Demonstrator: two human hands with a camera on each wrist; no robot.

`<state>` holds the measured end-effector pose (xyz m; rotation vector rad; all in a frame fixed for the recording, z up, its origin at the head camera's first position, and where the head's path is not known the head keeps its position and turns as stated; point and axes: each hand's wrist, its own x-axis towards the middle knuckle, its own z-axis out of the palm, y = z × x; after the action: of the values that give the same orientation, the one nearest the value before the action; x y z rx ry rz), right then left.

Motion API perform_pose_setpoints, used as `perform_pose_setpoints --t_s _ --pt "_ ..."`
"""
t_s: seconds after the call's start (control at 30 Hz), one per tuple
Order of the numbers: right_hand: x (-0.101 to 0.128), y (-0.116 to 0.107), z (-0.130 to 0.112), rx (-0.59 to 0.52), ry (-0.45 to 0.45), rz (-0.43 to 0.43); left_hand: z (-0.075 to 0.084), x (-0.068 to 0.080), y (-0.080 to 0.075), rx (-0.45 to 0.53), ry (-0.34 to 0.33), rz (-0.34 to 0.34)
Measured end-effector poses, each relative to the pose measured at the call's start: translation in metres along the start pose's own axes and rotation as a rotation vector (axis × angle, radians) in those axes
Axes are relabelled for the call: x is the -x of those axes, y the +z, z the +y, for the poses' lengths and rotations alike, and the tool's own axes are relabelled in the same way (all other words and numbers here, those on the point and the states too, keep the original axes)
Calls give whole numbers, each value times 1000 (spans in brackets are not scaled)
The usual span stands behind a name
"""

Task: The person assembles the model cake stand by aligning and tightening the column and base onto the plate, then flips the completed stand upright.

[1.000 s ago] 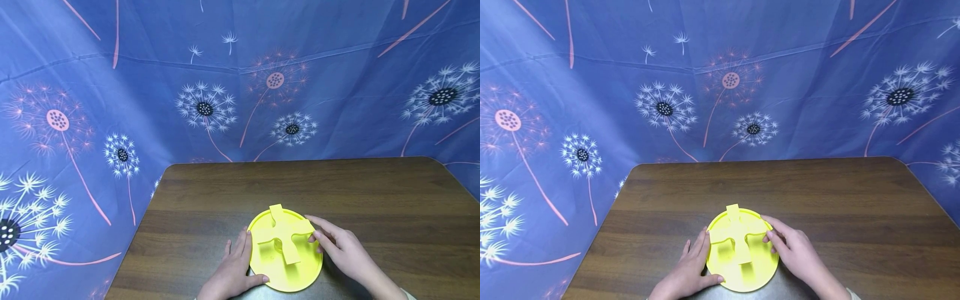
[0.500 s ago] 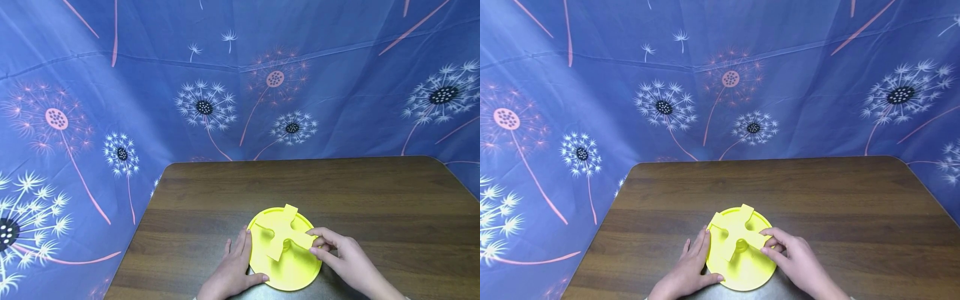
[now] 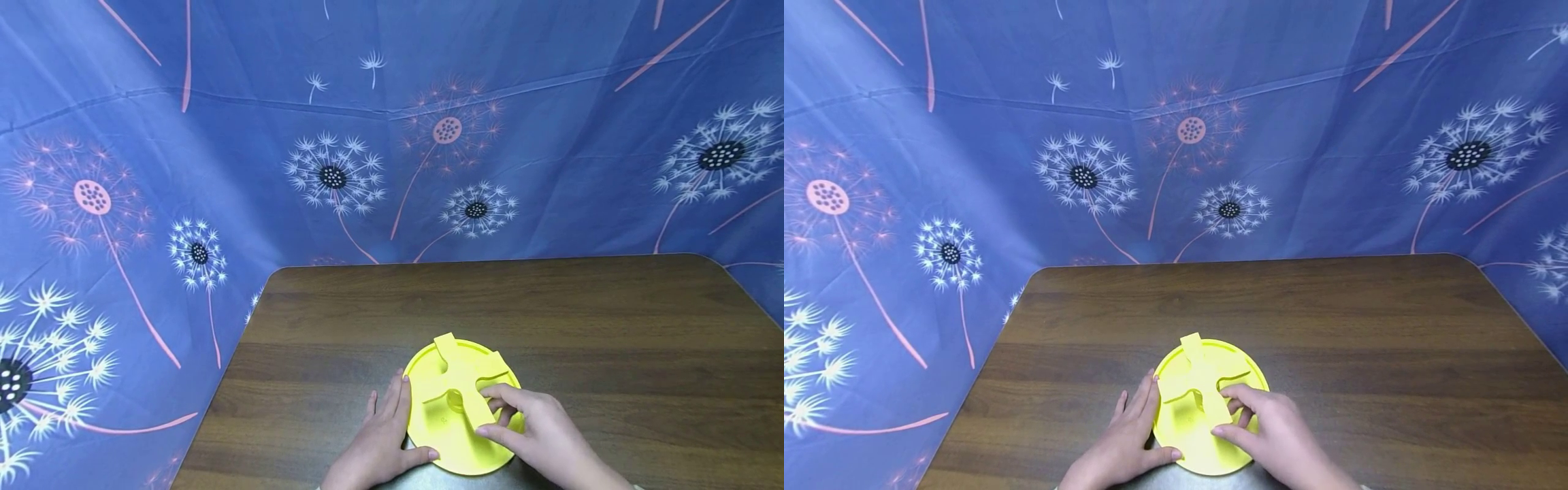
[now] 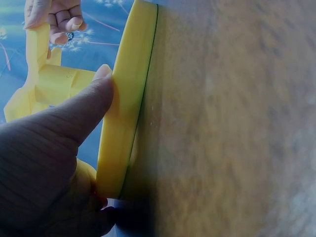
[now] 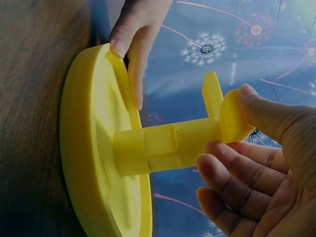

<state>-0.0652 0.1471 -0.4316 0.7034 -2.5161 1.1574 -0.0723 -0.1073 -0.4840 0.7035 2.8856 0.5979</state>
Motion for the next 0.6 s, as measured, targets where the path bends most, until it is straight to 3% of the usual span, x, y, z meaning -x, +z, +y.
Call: perform_pose_setpoints --t_s 0.37,0.5,0.6 --pt "-7 -19 2 46 -15 49 -1 1 -1 7 17 14" --pt "-13 -27 11 80 25 78 -1 1 0 1 22 18" --pt "-16 -28 19 73 76 48 -1 1 0 -2 22 16"
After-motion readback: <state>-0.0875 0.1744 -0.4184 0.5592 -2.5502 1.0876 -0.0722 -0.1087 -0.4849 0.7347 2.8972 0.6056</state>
